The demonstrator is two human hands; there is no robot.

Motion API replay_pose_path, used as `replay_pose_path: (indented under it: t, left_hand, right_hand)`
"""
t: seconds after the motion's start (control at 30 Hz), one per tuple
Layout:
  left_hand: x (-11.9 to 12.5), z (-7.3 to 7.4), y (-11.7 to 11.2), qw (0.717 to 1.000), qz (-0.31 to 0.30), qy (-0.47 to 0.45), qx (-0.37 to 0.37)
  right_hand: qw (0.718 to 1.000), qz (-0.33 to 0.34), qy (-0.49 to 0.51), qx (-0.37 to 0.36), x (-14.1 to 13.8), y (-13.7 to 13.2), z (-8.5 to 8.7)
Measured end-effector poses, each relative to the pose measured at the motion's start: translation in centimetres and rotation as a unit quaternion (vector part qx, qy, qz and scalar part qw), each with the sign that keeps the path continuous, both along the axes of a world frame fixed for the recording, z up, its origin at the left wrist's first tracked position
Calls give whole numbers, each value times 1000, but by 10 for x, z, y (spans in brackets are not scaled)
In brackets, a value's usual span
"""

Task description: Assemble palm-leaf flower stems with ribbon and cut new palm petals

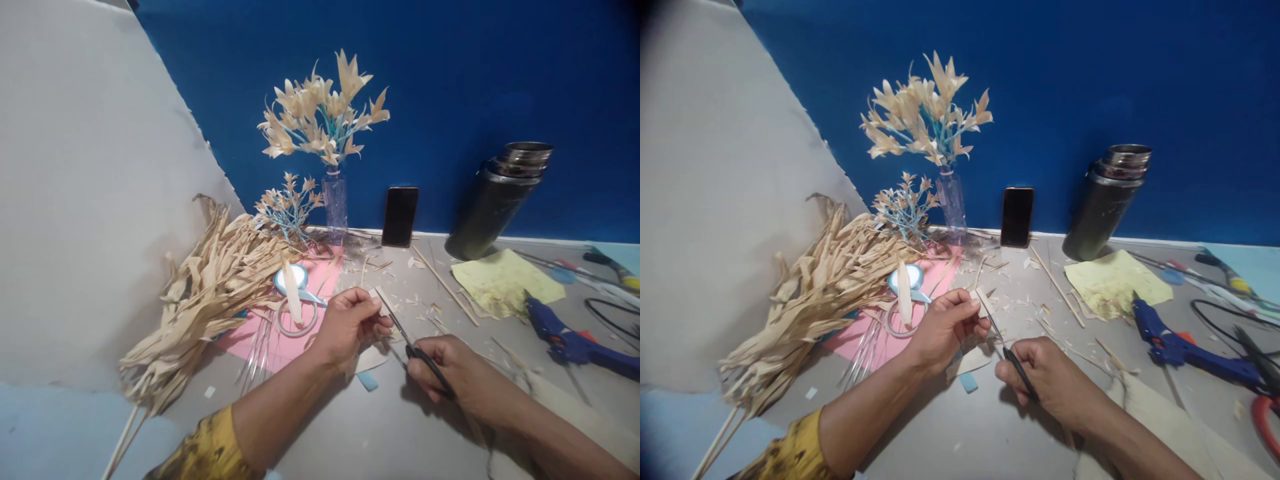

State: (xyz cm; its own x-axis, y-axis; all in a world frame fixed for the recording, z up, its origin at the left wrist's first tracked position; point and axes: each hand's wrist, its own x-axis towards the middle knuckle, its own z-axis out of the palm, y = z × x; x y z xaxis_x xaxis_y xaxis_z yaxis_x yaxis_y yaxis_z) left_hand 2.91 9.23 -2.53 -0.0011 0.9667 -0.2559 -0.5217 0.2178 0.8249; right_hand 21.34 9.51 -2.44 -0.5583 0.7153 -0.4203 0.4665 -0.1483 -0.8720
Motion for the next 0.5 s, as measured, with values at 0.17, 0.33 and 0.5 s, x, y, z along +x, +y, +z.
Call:
replay_pose_path:
  t: [0.17,0.33,0.5]
  left_hand:
    - [-1,0,1,1000,-2,-8,-4]
    - [-1,-1,2,1000,6,-5,-20]
    - [3,-5,-1,999,-27,-17,-21]
  right_hand:
    - [1000,-10,16,-9,1,-1,-5]
    - [999,-36,21,-19,0,-1,-5]
    - [984,-151,85,27,-3,5,-5]
